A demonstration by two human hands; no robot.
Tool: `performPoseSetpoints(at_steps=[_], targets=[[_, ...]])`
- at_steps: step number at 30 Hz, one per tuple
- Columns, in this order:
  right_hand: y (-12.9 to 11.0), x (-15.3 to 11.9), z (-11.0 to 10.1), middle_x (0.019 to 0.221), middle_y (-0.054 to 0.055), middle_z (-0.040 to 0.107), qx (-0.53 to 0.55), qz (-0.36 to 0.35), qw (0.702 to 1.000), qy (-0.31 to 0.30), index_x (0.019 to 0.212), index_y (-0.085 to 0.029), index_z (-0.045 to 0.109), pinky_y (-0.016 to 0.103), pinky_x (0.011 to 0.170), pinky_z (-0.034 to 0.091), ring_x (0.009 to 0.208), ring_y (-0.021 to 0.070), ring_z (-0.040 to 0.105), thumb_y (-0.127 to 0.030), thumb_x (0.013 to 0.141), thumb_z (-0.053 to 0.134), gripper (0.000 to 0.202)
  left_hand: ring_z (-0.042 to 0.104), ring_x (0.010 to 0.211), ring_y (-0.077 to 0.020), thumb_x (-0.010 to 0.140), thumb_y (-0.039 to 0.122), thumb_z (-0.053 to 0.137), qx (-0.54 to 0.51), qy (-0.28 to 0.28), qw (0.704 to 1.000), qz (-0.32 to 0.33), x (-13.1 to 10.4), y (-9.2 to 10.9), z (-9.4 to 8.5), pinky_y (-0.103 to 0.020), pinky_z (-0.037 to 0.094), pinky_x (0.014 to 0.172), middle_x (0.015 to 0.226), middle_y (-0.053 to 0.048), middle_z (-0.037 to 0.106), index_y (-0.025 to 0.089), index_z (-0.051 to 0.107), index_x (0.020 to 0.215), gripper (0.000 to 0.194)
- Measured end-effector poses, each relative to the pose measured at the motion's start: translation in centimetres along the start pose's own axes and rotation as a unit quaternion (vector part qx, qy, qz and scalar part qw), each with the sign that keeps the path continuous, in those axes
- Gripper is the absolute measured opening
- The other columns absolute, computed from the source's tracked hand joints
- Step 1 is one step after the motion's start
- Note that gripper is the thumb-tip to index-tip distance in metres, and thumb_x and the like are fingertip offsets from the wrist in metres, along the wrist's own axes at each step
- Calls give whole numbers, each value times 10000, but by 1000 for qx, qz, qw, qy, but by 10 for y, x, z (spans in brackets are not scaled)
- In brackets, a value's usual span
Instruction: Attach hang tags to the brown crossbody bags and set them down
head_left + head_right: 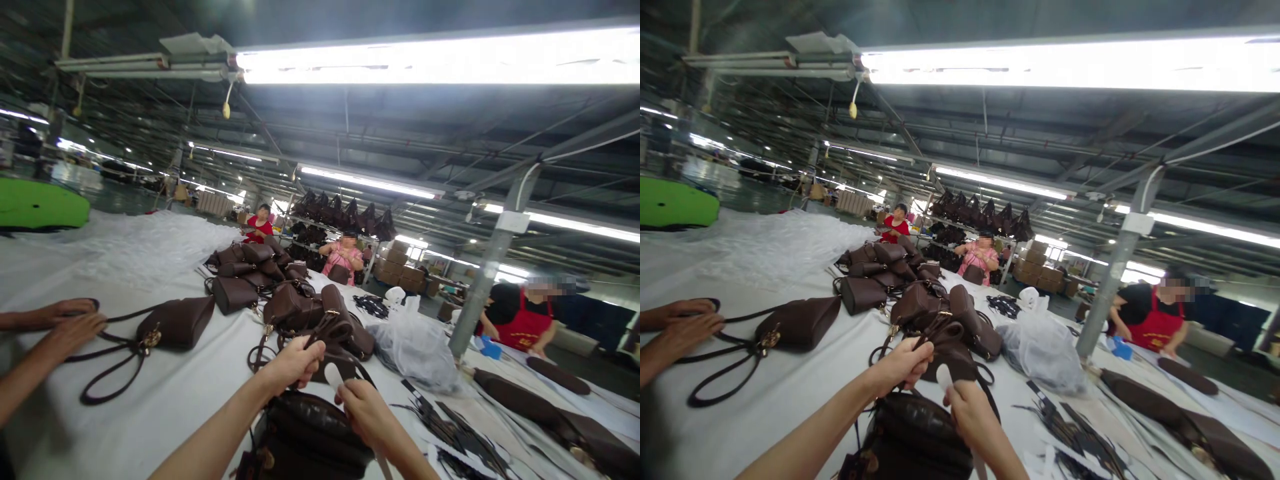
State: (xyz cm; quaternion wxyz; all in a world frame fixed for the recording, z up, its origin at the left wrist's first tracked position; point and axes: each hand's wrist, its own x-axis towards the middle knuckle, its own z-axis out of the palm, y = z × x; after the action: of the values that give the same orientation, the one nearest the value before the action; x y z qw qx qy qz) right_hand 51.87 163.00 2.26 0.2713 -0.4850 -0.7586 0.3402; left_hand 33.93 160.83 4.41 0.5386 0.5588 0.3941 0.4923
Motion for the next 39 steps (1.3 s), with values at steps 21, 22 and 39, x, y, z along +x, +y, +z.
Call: performPoseSetpoints(at_steps=[21,22,39], targets=[[-26,18,18,638,-66,483,562,12,826,-46,780,-164,532,146,398,126,435,2,215,-471,606,820,455,438,511,-124,857,432,483,118,126,981,90,15,-15,13,-241,332,523,616,44,525,151,495,1106,375],[-27,19,20,627,-67,486,566,14,823,-47,774,-163,527,141,394,128,430,-2,214,-474,597,828,467,391,483,-112,857,462,463,122,121,981,86,17,-15,11,-239,301,499,584,50,483,155,548,979,341],[-25,-28,-14,859,6,683,101,-197,975,-4,1110,-218,628,263,680,519,747,168,623,-225,723,669,389,473,606,-161,930,410,337,332,156,920,139,15,-6,19,-254,320,595,610,8,503,208,495,684,356]])
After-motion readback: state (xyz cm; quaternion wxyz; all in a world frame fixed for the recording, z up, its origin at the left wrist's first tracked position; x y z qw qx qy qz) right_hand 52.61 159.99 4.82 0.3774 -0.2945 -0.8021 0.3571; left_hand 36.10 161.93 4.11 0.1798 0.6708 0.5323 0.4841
